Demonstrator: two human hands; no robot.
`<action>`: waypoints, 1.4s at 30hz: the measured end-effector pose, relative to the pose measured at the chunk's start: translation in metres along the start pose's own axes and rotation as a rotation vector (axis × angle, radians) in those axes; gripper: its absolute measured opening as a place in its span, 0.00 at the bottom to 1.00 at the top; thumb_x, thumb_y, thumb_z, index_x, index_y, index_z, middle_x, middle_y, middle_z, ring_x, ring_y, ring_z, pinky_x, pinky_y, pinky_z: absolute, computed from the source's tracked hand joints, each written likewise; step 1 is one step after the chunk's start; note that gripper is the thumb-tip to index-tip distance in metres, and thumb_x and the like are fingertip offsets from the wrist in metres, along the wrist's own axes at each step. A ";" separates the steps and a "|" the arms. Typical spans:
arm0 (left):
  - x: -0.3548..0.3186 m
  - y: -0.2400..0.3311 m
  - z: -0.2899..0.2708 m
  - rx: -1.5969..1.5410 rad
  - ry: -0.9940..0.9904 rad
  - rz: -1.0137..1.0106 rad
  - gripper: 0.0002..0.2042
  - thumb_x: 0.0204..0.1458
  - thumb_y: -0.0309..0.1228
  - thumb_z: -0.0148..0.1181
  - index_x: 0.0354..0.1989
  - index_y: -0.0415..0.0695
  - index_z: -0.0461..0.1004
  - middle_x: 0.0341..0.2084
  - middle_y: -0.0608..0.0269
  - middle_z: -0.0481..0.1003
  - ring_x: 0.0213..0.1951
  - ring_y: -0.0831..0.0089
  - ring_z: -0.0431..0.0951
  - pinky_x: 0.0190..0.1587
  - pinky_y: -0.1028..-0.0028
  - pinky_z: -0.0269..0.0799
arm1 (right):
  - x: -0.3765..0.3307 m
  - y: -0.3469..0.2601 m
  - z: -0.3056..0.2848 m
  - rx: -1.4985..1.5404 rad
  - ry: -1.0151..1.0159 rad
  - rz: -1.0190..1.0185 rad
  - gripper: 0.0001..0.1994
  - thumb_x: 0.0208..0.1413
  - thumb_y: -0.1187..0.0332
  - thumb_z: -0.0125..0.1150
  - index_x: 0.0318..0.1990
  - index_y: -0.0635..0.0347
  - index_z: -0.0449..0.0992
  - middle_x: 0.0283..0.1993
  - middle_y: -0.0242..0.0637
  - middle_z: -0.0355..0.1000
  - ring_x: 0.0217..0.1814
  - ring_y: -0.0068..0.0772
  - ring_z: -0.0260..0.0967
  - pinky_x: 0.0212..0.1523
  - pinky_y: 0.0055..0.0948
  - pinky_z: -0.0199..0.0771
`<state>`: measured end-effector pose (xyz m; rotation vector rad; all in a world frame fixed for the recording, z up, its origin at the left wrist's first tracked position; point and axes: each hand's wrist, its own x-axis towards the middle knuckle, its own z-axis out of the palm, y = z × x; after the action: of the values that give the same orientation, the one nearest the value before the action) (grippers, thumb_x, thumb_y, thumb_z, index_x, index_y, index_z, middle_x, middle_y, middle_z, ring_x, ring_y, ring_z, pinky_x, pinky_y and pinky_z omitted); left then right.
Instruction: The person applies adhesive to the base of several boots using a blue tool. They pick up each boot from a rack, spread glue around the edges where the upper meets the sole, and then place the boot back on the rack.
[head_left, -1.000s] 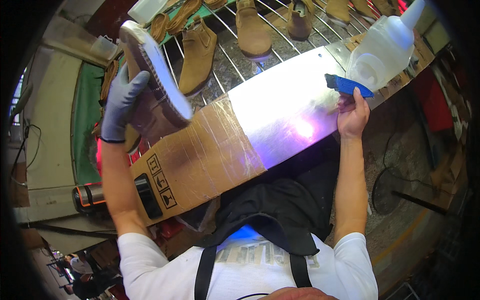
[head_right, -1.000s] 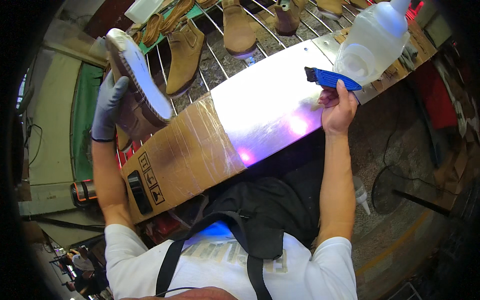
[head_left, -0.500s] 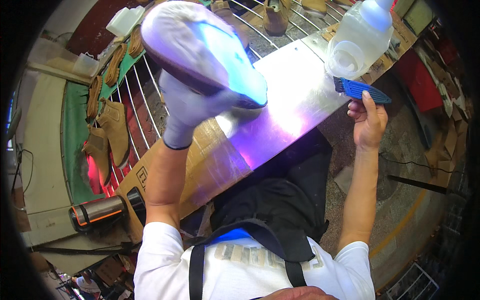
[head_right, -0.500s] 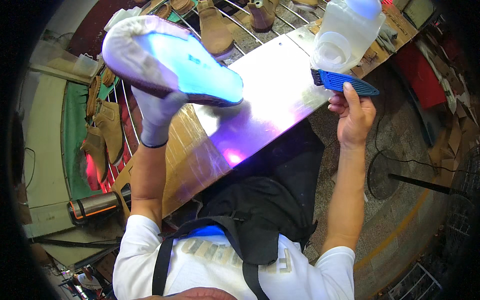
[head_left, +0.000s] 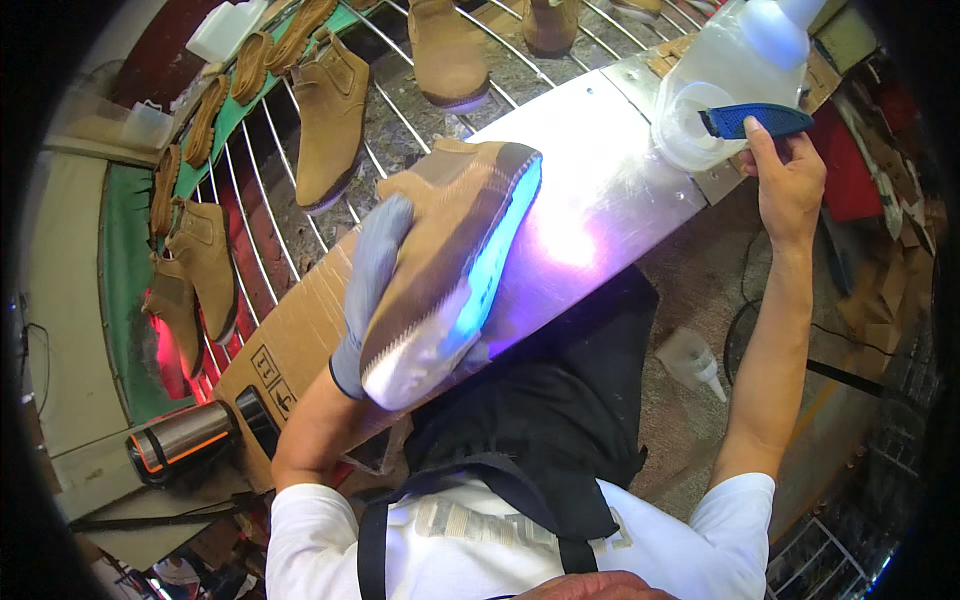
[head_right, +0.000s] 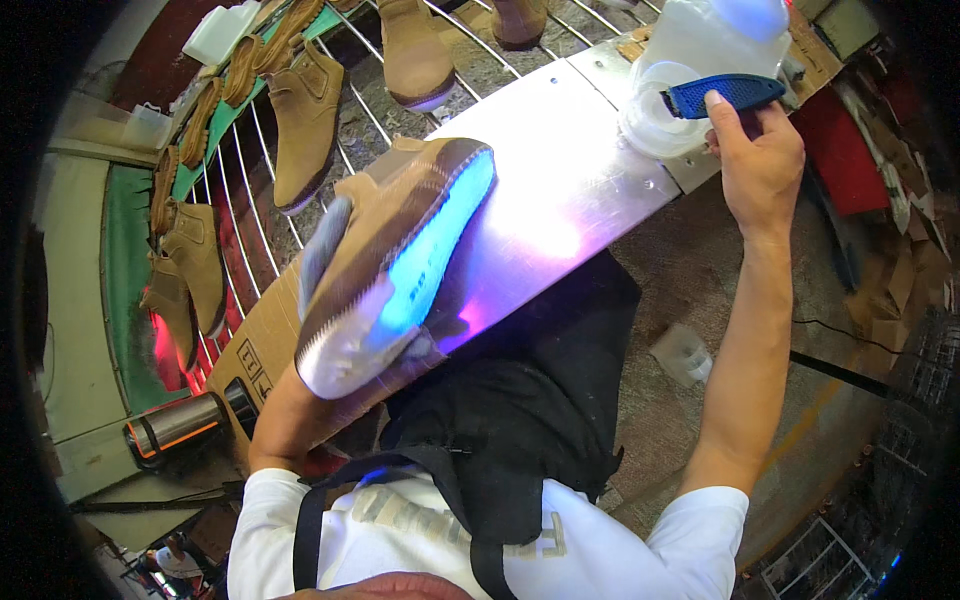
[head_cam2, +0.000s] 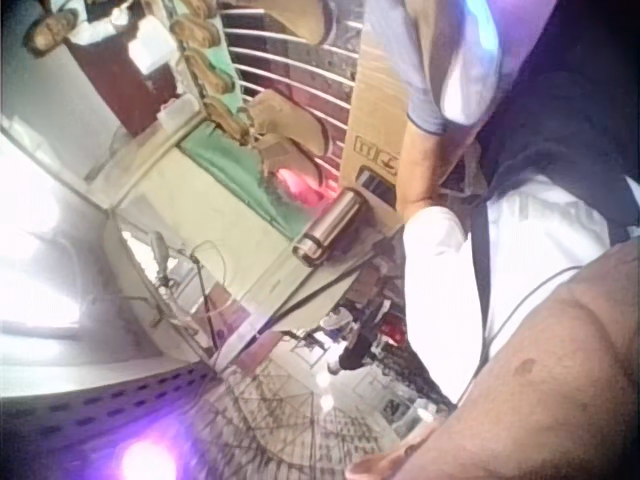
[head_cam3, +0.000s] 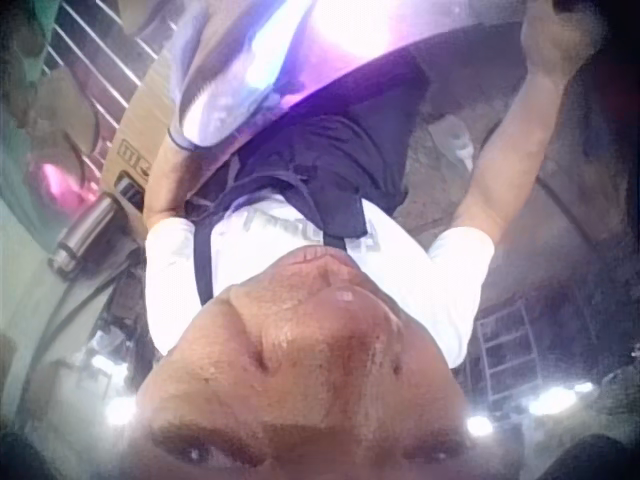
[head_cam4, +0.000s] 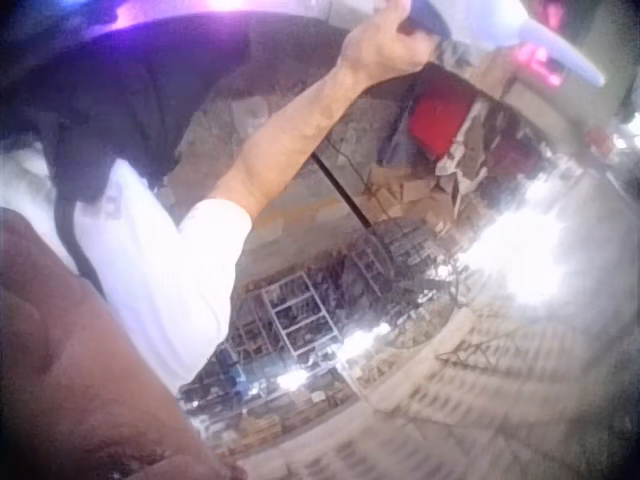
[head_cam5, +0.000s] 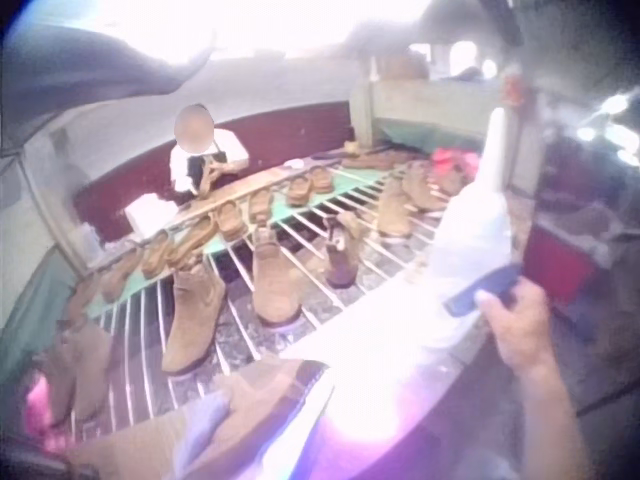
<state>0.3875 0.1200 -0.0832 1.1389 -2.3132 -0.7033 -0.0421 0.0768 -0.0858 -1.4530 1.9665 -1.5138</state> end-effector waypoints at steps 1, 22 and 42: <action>-0.006 0.002 -0.001 0.051 -0.056 -0.034 0.36 0.52 0.36 0.70 0.70 0.46 0.64 0.71 0.49 0.59 0.72 0.58 0.60 0.74 0.57 0.49 | -0.001 0.002 0.003 0.019 0.008 0.006 0.12 0.62 0.62 0.68 0.41 0.64 0.79 0.31 0.31 0.78 0.30 0.18 0.73 0.32 0.21 0.74; 0.007 -0.018 0.023 -0.810 -0.058 -0.743 0.29 0.64 0.33 0.56 0.73 0.45 0.57 0.69 0.57 0.64 0.67 0.65 0.67 0.74 0.62 0.52 | -0.007 0.040 0.001 0.360 -0.038 0.118 0.12 0.60 0.70 0.70 0.46 0.67 0.78 0.42 0.40 0.80 0.40 0.25 0.80 0.36 0.20 0.81; -0.009 -0.032 0.003 0.112 -0.152 0.223 0.30 0.56 0.27 0.64 0.67 0.39 0.63 0.66 0.49 0.68 0.66 0.58 0.70 0.73 0.56 0.51 | 0.026 -0.027 0.018 -0.581 -0.323 -0.260 0.12 0.56 0.65 0.65 0.41 0.66 0.78 0.33 0.50 0.77 0.34 0.48 0.76 0.39 0.38 0.74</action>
<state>0.4091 0.1109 -0.1073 0.8807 -2.5857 -0.6018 -0.0264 0.0464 -0.0621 -2.0927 2.1644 -0.7236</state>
